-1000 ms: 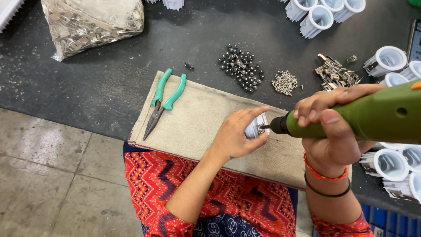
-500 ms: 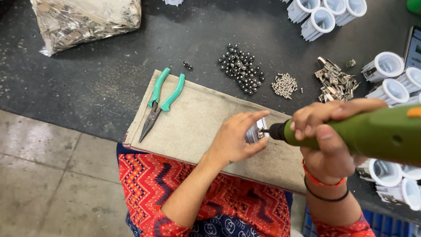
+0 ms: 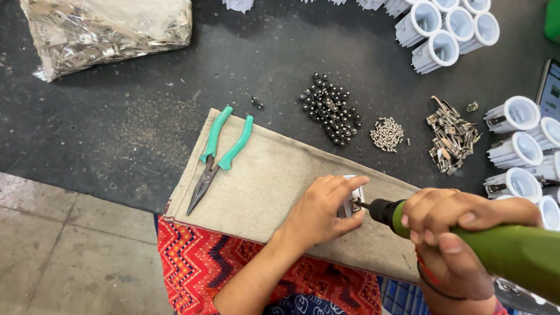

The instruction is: The person assembles white plastic lamp holder sockets at a workbench. They hold each socket body, position small screws and metal terminals, and drive the screws in with a green electric screwdriver, then set finished units aside and pick up the next part.

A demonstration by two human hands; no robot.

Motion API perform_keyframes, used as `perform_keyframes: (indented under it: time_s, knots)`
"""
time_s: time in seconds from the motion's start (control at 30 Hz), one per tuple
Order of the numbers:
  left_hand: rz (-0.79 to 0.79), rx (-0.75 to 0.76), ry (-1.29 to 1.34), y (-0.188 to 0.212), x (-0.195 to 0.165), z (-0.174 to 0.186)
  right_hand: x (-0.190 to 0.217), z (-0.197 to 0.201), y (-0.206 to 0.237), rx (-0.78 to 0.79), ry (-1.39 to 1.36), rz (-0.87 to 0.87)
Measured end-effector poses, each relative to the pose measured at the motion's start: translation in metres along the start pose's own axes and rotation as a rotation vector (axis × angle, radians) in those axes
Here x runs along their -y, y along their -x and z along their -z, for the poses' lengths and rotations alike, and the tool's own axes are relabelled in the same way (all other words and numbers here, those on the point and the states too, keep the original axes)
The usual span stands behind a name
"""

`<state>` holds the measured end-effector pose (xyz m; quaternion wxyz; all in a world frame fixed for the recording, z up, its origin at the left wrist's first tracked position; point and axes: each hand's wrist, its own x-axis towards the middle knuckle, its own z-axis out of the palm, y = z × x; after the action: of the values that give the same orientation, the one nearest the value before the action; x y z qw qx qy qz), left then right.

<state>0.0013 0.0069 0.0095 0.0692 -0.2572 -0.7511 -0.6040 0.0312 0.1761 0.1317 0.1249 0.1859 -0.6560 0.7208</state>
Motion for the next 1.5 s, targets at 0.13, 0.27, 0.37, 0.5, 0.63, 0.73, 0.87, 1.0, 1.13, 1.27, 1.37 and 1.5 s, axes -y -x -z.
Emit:
perform_keyframes:
  time_s: [0.13, 0.27, 0.37, 0.5, 0.63, 0.73, 0.87, 1.0, 1.13, 1.27, 1.37, 1.5]
  knots:
    - [-0.022, 0.008, -0.004, 0.001, 0.003, -0.001, -0.003, 0.0, 0.0, -0.04, 0.016, 0.017]
    - [-0.048, 0.013, -0.028, -0.001, 0.009, -0.002, -0.013, -0.002, -0.002, 0.009, -0.013, 0.066]
    - [-0.08, -0.008, -0.045, -0.003, 0.012, -0.003, -0.02, -0.001, -0.011, 0.078, -0.042, 0.086]
    - [-0.057, -0.027, -0.068, -0.004, 0.012, -0.003, -0.021, 0.005, -0.027, 0.046, -0.16, 0.067]
    - [-0.043, -0.03, -0.056, -0.003, 0.011, 0.0, -0.011, 0.011, -0.031, -0.005, -0.177, 0.072]
    - [-0.054, -0.019, -0.049, -0.002, 0.013, 0.001, -0.003, 0.012, -0.035, -0.025, -0.134, 0.092]
    - [-0.088, -0.08, -0.076, -0.003, 0.021, -0.003, 0.005, 0.013, -0.039, 0.01, -0.014, 0.117]
    - [-0.037, -0.041, -0.222, -0.004, 0.027, -0.005, 0.001, 0.014, -0.036, 0.003, 0.142, 0.153]
    - [-0.007, -0.132, -0.314, 0.001, 0.018, -0.002, -0.013, 0.021, -0.018, -0.058, 0.21, 0.172]
    - [0.067, -0.255, -0.339, 0.008, -0.007, 0.003, -0.042, 0.019, 0.014, -0.217, 0.276, -0.007]
    - [0.002, -0.328, -0.384, 0.012, -0.028, 0.005, -0.06, 0.011, 0.04, -0.18, 0.379, -0.11]
    - [-0.01, -0.326, -0.369, 0.014, -0.047, 0.008, -0.069, -0.005, 0.055, -0.063, 0.598, -0.061]
